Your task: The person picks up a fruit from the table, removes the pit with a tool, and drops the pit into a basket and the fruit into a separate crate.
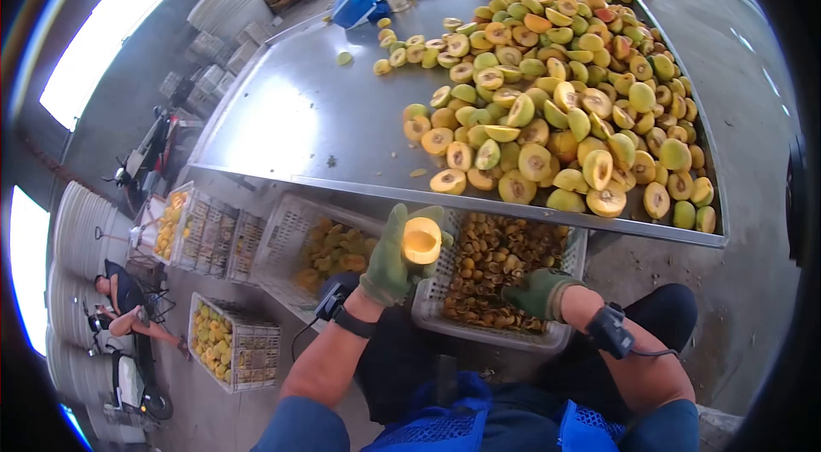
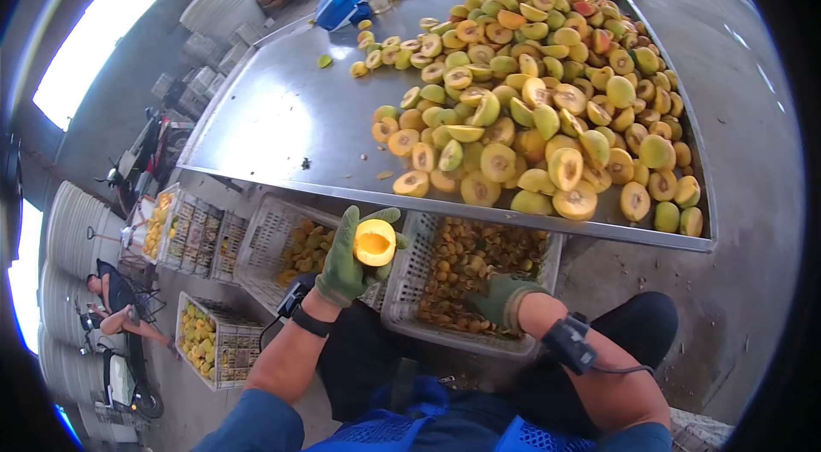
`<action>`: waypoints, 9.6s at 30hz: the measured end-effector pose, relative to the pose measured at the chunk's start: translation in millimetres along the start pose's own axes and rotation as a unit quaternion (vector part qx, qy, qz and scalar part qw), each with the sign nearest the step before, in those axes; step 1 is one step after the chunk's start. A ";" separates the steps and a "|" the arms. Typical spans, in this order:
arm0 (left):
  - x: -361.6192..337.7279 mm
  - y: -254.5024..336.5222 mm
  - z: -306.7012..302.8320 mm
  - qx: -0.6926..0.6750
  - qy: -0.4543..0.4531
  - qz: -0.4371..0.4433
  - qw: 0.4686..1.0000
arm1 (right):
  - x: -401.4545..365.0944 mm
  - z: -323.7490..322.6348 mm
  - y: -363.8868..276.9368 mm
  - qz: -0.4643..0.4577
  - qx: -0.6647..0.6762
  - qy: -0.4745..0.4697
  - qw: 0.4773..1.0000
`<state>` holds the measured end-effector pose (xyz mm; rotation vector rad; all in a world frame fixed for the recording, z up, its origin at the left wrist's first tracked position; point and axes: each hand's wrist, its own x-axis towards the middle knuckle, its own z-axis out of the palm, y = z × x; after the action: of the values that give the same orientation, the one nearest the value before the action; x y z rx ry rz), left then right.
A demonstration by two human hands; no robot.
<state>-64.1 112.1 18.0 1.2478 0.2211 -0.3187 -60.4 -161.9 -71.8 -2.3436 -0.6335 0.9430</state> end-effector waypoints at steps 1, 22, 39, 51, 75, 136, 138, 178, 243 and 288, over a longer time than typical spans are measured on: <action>-2.8 5.5 -6.1 0.021 0.007 0.002 1.000 | -5.9 -3.5 -5.5 0.087 0.019 -0.027 0.996; 154.0 38.8 9.3 0.744 -0.008 0.074 0.664 | -35.1 -39.7 -46.1 0.032 0.119 0.231 0.965; 75.7 -21.4 46.6 0.154 -0.135 0.251 0.946 | -12.8 -70.4 -68.5 -0.053 0.582 0.161 0.795; 67.7 -21.0 40.7 0.041 -0.112 0.086 0.989 | -7.0 -56.2 -62.5 -0.039 0.163 0.312 0.935; 68.4 -57.1 44.3 0.253 -0.119 0.225 0.933 | -17.1 -56.2 -49.5 -0.075 0.019 0.245 0.966; 27.6 -24.6 60.5 0.254 -0.183 0.258 0.914 | -63.0 -80.7 -61.7 0.011 0.506 -0.102 0.856; 24.5 -21.6 62.0 0.226 -0.193 0.221 0.929 | -63.9 -79.6 -64.3 0.020 0.503 -0.095 0.859; 22.8 -0.2 38.6 -0.053 -0.158 0.070 0.984 | -48.4 -39.1 -58.1 -0.055 0.583 -0.140 0.798; 73.5 -20.2 39.7 0.119 -0.141 0.162 0.969 | -4.1 -55.6 -69.2 0.005 0.010 0.357 0.934; 48.9 -27.8 67.6 0.422 -0.032 0.386 0.820 | -24.8 -64.9 -71.3 0.006 0.092 0.180 0.979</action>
<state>-28.7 34.2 -2.5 2.0767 -0.5597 0.3014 -44.9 -142.5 24.6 -2.2707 -0.3694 0.5331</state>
